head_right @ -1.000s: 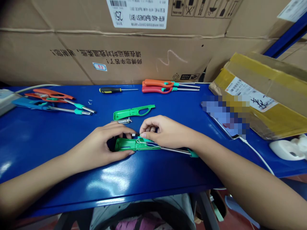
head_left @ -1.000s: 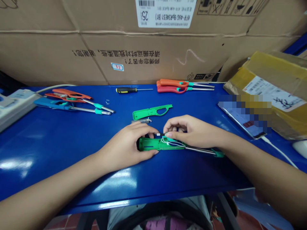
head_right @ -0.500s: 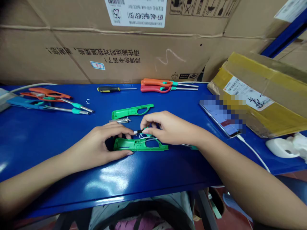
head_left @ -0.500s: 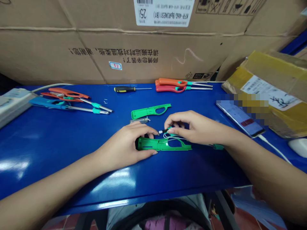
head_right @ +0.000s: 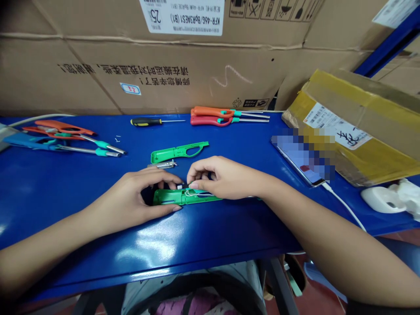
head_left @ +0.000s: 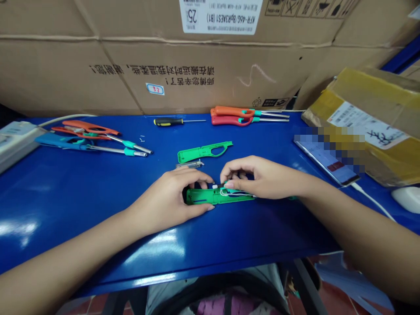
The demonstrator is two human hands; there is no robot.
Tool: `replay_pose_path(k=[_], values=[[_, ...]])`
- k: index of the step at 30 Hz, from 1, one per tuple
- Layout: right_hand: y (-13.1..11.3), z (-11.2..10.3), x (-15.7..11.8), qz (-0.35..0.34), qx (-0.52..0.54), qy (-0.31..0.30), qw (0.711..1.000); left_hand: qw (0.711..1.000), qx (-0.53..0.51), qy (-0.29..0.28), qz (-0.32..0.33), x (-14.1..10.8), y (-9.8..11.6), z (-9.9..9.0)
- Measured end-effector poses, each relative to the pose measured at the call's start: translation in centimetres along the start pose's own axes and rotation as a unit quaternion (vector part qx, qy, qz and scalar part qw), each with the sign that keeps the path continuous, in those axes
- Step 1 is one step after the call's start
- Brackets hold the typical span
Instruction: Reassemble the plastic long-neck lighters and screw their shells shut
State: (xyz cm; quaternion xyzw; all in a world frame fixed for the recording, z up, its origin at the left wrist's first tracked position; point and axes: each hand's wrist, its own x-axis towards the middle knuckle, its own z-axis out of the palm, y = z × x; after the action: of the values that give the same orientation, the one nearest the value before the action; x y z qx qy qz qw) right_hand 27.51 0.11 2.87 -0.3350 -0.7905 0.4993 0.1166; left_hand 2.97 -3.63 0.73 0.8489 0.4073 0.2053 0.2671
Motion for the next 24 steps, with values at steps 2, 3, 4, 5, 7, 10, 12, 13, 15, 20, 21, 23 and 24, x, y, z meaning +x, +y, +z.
replay_pose_path(k=[2,3,4,5,7,10,12,13,15,20,21,23,24], values=[[0.0,0.0,0.0,-0.003,0.0,-0.002,1.0,1.0,0.001,0.001,0.001,0.0,0.0,0.0],[0.0,0.1,0.0,-0.003,0.0,-0.002,1.0,1.0,0.0,0.001,0.001,0.0,0.0,0.0],[0.0,0.1,0.1,-0.001,0.0,-0.001,1.0,1.0,-0.001,0.001,0.001,0.0,0.0,0.0],[0.0,0.1,0.1,0.001,0.001,-0.001,1.0,1.0,-0.002,0.002,0.001,0.0,0.0,0.0],[-0.1,0.0,0.1,0.006,0.003,-0.003,1.0,1.0,-0.004,0.003,0.001,-0.1,0.0,0.0],[-0.2,-0.2,-0.1,0.006,0.008,-0.012,1.0,1.0,-0.003,0.004,0.001,-0.1,-0.1,0.0],[-0.3,-0.3,-0.2,0.004,0.006,-0.013,1.0,1.0,-0.002,0.005,0.001,0.0,-0.1,0.0],[-0.4,-0.4,-0.3,0.003,0.004,-0.012,1.0,1.0,-0.003,0.005,0.001,0.0,-0.1,0.0],[-0.5,-0.5,-0.4,0.002,-0.002,-0.012,1.0,1.0,-0.004,0.003,0.001,0.0,-0.1,0.0],[-0.6,-0.9,-0.7,-0.014,-0.011,-0.023,1.0,1.0,-0.003,-0.001,-0.003,-0.1,0.0,-0.1],[-0.7,-1.0,-0.7,-0.017,-0.011,-0.021,1.0,1.0,-0.003,-0.002,-0.003,-0.1,0.0,-0.1],[-0.7,-1.2,-0.8,-0.022,-0.01,-0.013,1.0,1.0,-0.004,-0.001,-0.001,-0.1,-0.1,-0.1],[-0.7,-1.2,-0.8,-0.025,-0.01,-0.007,1.0,1.0,-0.004,0.0,0.0,-0.1,-0.1,0.0]])
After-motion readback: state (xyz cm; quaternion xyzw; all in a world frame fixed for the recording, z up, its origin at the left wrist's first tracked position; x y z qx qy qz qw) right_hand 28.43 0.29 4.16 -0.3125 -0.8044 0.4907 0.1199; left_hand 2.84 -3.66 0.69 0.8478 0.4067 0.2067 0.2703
